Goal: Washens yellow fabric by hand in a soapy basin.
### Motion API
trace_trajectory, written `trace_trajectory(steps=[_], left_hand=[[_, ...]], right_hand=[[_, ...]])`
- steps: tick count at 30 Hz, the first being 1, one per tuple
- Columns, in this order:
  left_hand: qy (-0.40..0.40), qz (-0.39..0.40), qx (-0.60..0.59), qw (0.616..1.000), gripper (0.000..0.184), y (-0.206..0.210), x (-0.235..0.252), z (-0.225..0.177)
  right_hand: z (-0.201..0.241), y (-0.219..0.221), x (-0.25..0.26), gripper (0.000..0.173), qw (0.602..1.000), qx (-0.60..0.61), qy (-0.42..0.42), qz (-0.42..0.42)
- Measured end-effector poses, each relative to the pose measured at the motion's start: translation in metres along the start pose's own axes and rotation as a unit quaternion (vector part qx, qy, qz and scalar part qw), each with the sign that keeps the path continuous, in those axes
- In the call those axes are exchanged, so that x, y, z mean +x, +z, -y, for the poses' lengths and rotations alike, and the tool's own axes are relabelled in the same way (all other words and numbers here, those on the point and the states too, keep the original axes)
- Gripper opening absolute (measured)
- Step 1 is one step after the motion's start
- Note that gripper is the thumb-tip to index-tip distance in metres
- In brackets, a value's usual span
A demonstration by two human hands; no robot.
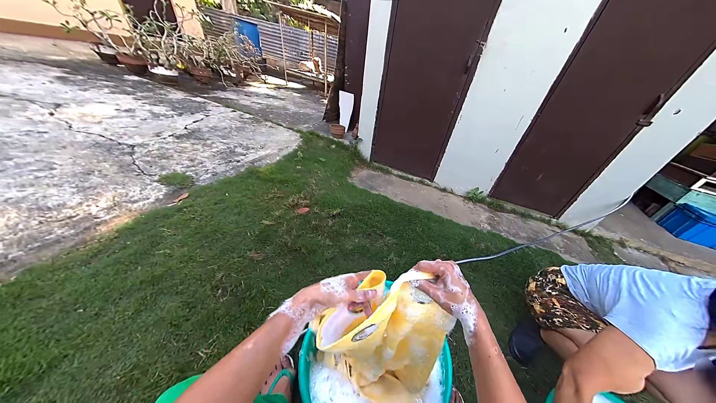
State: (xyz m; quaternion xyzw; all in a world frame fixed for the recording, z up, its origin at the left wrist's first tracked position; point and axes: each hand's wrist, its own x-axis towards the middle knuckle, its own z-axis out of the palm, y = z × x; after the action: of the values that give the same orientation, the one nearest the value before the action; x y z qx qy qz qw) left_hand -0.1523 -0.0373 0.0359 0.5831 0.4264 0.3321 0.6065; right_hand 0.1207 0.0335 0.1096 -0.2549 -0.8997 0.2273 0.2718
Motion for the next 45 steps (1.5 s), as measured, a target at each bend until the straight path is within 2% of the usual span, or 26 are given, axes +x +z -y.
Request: trace_trajectory(steps=[1,5,7,8,10,13,15,17,20,23,25,28,32,36,38,41,43,45], left_hand=[[-0.003,-0.003,0.01,1.0,0.056,0.01,0.003,0.004],[0.018,-0.014,0.118,0.993,0.119,0.031,0.016,0.022],[0.024,-0.047,0.157,0.986,0.137,0.044,0.027,0.032],[0.015,-0.078,0.172,0.982,0.139,0.052,0.031,0.037],[-0.016,-0.134,0.211,0.968,0.127,0.061,0.035,0.042],[-0.059,-0.169,0.23,0.957,0.091,0.053,0.036,0.043],[-0.076,-0.154,0.13,0.976,0.079,0.039,0.033,0.044],[-0.101,-0.162,-0.025,0.981,0.068,0.031,0.027,0.044],[-0.114,-0.27,-0.232,0.927,0.053,0.038,0.028,0.046],[-0.104,-0.347,-0.296,0.884,0.054,0.051,0.035,0.051],[-0.095,-0.376,-0.289,0.875,0.054,0.059,0.04,0.053],[-0.081,-0.383,-0.237,0.889,0.06,0.067,0.043,0.057],[-0.075,-0.373,-0.206,0.902,0.089,0.063,0.04,0.061],[-0.037,-0.397,-0.167,0.902,0.085,0.053,0.038,0.064],[-0.035,-0.392,-0.138,0.909,0.082,0.051,0.034,0.056],[-0.014,-0.35,-0.085,0.933,0.078,0.049,0.025,0.033],[0.007,-0.316,-0.046,0.948,0.081,0.047,0.019,0.018],[0.014,-0.302,-0.03,0.953,0.085,0.044,0.013,0.005]], right_hand=[[-0.006,0.003,-0.001,0.023,1.0,0.003,0.021,-0.018],[-0.02,0.011,-0.004,0.027,0.992,-0.013,0.109,-0.053],[-0.022,0.014,-0.003,0.029,0.989,-0.028,0.139,-0.052],[-0.021,0.016,-0.003,0.029,0.987,-0.035,0.152,-0.045],[-0.016,0.02,-0.002,0.029,0.983,-0.058,0.171,-0.026],[-0.015,0.024,0.002,0.029,0.974,-0.104,0.202,0.01],[-0.028,0.028,0.003,0.032,0.965,-0.123,0.229,0.027],[-0.043,0.037,0.003,0.035,0.956,-0.138,0.256,0.04],[-0.052,0.062,0.002,0.035,0.947,-0.131,0.292,0.02],[-0.041,0.091,-0.002,0.034,0.941,-0.086,0.327,0.004],[-0.036,0.11,-0.006,0.035,0.947,-0.014,0.32,-0.001],[-0.037,0.136,-0.01,0.042,0.956,0.092,0.276,0.024],[-0.039,0.14,-0.013,0.032,0.965,0.143,0.206,0.077],[-0.076,0.119,-0.022,0.024,0.936,0.288,0.198,0.05],[-0.107,0.115,-0.032,0.03,0.95,0.236,0.194,0.057],[-0.135,0.131,-0.044,0.052,0.966,0.123,0.177,0.139],[-0.137,0.153,-0.051,0.059,0.962,0.127,0.166,0.176],[-0.142,0.177,-0.059,0.062,0.954,0.158,0.179,0.179]])
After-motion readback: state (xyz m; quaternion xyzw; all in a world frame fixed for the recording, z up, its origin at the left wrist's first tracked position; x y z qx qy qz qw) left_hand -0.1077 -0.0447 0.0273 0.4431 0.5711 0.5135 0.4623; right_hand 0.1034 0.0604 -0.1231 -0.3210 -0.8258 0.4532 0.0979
